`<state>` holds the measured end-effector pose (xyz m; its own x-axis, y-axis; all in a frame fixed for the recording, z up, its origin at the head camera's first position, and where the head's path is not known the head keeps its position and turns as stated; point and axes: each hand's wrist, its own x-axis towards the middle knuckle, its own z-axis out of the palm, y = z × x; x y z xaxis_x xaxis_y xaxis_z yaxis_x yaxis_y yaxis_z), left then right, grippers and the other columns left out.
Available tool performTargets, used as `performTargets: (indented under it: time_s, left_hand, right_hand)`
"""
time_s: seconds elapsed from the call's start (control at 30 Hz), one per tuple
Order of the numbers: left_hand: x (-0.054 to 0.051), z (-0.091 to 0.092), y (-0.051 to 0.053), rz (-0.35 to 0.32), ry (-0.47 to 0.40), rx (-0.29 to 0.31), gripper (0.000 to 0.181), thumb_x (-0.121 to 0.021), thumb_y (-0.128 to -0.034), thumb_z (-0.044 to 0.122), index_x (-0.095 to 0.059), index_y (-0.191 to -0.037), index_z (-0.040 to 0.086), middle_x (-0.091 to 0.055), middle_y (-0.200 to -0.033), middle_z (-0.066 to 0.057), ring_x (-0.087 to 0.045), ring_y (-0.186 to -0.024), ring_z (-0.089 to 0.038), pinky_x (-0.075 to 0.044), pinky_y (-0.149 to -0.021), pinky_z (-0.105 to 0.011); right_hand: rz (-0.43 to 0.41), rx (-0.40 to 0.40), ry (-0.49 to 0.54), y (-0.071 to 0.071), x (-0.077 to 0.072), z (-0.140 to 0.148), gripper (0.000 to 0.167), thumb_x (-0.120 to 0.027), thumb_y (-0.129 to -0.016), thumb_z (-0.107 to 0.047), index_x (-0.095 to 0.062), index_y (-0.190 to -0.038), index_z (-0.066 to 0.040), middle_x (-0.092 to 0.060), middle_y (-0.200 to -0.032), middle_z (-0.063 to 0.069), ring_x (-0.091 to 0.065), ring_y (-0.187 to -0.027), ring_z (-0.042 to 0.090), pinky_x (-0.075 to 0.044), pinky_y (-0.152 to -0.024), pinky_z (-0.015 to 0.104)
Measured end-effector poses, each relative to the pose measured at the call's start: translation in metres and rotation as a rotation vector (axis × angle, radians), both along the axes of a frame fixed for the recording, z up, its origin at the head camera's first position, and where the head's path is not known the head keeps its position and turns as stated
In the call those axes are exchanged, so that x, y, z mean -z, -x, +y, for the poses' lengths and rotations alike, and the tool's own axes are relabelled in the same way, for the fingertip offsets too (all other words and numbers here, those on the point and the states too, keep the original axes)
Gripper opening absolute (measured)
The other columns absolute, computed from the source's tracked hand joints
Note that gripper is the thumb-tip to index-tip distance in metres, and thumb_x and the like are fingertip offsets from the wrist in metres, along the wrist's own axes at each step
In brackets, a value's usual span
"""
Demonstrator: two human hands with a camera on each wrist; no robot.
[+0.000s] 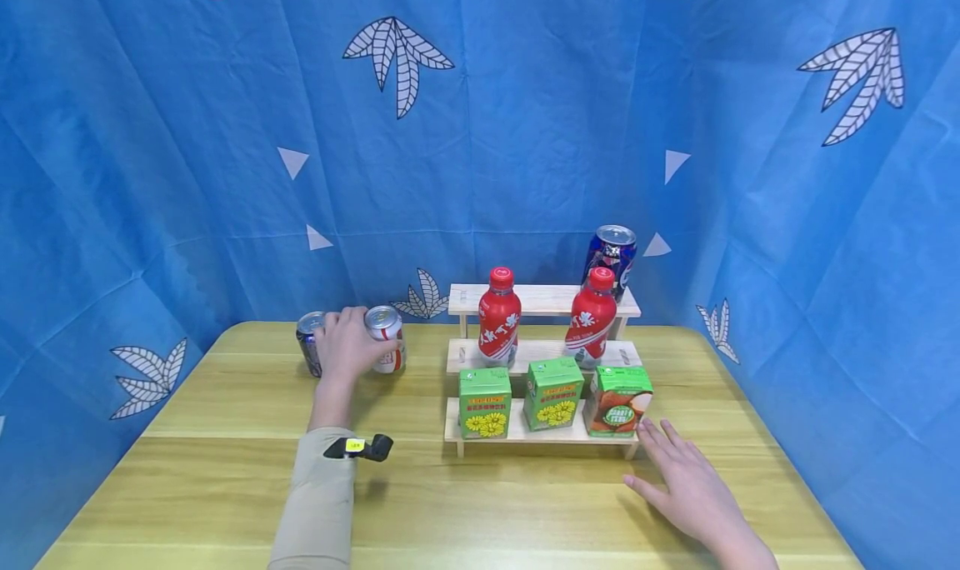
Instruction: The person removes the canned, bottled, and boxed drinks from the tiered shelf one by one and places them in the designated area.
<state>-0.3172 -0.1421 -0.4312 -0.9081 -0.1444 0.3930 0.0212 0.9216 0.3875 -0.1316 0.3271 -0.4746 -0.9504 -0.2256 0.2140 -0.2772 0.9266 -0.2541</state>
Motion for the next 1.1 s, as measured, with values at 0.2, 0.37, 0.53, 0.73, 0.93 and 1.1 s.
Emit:
performTargets:
  time_s: [0.2,0.37,0.53,0.73,0.93,1.1]
  left_hand:
    - [0.001,-0.002,0.001,-0.015,0.034,-0.017,0.079,-0.079,-0.0652,0.062,-0.057,-0.117,0.006,-0.061,-0.115,-0.012,-0.044,-0.107,-0.033,-0.034,-0.092,-0.051]
    - [0.002,-0.002,0.0,-0.018,0.047,-0.041,0.079,-0.079,-0.0655,0.062,-0.058,-0.115,0.005,-0.061,-0.115,-0.013,-0.045,-0.108,-0.034,-0.034,-0.092,-0.052]
    - [0.002,-0.003,-0.001,-0.022,0.069,-0.063,0.079,-0.079,-0.0657,0.062,-0.059,-0.115,0.004,-0.062,-0.113,-0.014,-0.046,-0.107,-0.035,-0.036,-0.091,-0.052]
    - [0.005,-0.005,-0.002,-0.027,0.084,-0.078,0.075,-0.079,-0.0662,0.059,-0.06,-0.112,0.003,-0.062,-0.11,-0.014,-0.046,-0.108,-0.035,-0.035,-0.092,-0.053]
    - [0.007,-0.01,-0.003,-0.035,0.095,-0.079,0.073,-0.078,-0.0676,0.059,-0.061,-0.111,0.003,-0.061,-0.109,-0.014,-0.046,-0.11,-0.035,-0.034,-0.093,-0.053]
    - [0.009,-0.013,-0.003,-0.046,0.113,-0.078,0.076,-0.077,-0.0676,0.062,-0.06,-0.112,0.002,-0.061,-0.11,-0.015,-0.045,-0.111,-0.035,-0.034,-0.093,-0.053]
  right_hand:
    - [-0.005,0.003,-0.003,0.0,0.0,0.001,0.075,-0.066,-0.088,-0.046,-0.045,-0.143,0.001,-0.042,-0.149,0.023,-0.034,-0.139,0.047,0.019,-0.1,0.003]
    - [0.001,0.0,-0.002,0.0,0.0,0.002,0.075,-0.066,-0.088,-0.045,-0.045,-0.143,0.001,-0.042,-0.15,0.023,-0.035,-0.138,0.047,0.019,-0.101,0.004]
    - [0.004,-0.001,-0.006,0.0,0.001,0.002,0.074,-0.066,-0.088,-0.045,-0.045,-0.142,0.001,-0.042,-0.15,0.023,-0.034,-0.139,0.047,0.019,-0.099,0.003]
    - [0.006,0.002,-0.012,0.0,0.001,0.003,0.075,-0.067,-0.088,-0.045,-0.045,-0.142,0.001,-0.043,-0.149,0.022,-0.034,-0.14,0.046,0.019,-0.098,0.002]
    - [-0.014,0.005,-0.003,0.0,0.0,0.002,0.075,-0.066,-0.088,-0.046,-0.045,-0.143,0.001,-0.041,-0.15,0.022,-0.035,-0.138,0.047,0.019,-0.1,0.004]
    - [-0.028,0.011,0.006,-0.001,0.0,0.001,0.075,-0.066,-0.088,-0.046,-0.044,-0.144,0.0,-0.041,-0.151,0.021,-0.034,-0.139,0.047,0.019,-0.105,0.008]
